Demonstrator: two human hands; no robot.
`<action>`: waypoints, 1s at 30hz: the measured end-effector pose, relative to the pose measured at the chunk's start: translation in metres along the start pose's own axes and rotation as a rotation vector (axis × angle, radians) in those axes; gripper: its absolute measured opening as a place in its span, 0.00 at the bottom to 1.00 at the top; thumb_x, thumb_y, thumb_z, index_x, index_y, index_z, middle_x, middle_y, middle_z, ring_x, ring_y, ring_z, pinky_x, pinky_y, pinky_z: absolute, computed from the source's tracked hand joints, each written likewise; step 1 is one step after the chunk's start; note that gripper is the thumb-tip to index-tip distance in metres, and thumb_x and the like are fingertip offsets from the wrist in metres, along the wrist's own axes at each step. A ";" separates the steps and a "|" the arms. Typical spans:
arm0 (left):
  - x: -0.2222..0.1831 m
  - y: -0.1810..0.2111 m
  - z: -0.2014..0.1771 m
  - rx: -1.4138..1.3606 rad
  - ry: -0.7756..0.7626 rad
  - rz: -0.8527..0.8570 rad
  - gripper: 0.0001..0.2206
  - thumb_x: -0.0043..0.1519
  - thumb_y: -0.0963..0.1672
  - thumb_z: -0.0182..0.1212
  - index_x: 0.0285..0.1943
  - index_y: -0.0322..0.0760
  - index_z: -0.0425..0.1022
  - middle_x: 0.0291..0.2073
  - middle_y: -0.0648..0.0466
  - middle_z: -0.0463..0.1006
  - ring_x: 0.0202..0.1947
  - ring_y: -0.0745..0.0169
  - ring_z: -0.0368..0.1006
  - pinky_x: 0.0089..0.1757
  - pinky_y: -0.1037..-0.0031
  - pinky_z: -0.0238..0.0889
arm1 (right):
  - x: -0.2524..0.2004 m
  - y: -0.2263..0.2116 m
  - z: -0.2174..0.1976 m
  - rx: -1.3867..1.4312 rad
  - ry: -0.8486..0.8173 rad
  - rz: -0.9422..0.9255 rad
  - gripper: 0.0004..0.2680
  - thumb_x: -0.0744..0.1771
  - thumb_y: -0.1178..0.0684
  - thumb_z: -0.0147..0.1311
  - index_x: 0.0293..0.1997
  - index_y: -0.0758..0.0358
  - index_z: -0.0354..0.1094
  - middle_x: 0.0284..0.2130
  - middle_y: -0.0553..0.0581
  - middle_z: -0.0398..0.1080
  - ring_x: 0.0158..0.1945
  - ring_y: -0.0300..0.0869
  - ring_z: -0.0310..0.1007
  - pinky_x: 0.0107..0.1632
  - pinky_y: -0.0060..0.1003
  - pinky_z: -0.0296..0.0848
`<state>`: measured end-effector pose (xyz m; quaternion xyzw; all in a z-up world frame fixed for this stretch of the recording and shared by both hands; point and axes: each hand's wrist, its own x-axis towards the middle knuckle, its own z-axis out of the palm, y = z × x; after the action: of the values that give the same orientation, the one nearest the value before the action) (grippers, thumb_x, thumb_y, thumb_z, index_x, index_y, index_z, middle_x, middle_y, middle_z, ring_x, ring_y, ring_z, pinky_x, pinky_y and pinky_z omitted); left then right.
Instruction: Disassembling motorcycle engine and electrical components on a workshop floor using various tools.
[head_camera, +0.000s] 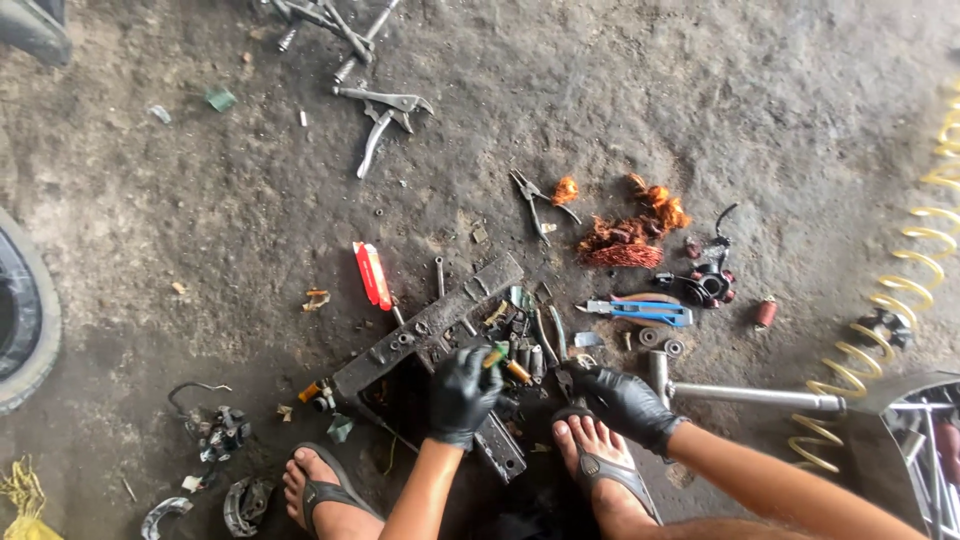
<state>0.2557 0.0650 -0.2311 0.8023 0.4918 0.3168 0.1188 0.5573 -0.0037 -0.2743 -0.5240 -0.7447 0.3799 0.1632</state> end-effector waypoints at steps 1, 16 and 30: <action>0.002 0.001 -0.012 0.067 0.065 0.046 0.11 0.53 0.40 0.66 0.44 0.30 0.77 0.40 0.44 0.80 0.42 0.48 0.77 0.44 0.62 0.72 | -0.003 0.005 0.001 0.059 0.099 -0.115 0.14 0.63 0.55 0.55 0.53 0.62 0.70 0.38 0.66 0.76 0.38 0.60 0.78 0.38 0.48 0.76; 0.052 -0.070 -0.025 -0.022 0.007 -0.059 0.11 0.55 0.42 0.69 0.46 0.39 0.80 0.40 0.51 0.80 0.43 0.47 0.75 0.48 0.58 0.67 | 0.026 0.000 0.014 -0.039 0.031 0.091 0.08 0.64 0.54 0.58 0.46 0.57 0.74 0.38 0.60 0.77 0.39 0.58 0.77 0.39 0.48 0.76; 0.051 -0.070 -0.022 -0.075 0.001 -0.147 0.14 0.54 0.44 0.73 0.48 0.41 0.80 0.40 0.51 0.80 0.45 0.48 0.74 0.49 0.60 0.67 | 0.029 0.022 -0.013 -0.064 0.294 -0.010 0.07 0.64 0.59 0.55 0.44 0.62 0.72 0.40 0.63 0.75 0.44 0.57 0.76 0.45 0.45 0.75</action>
<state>0.2079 0.1402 -0.2294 0.7589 0.5371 0.3258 0.1716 0.5686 0.0312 -0.2858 -0.5752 -0.7271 0.2743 0.2554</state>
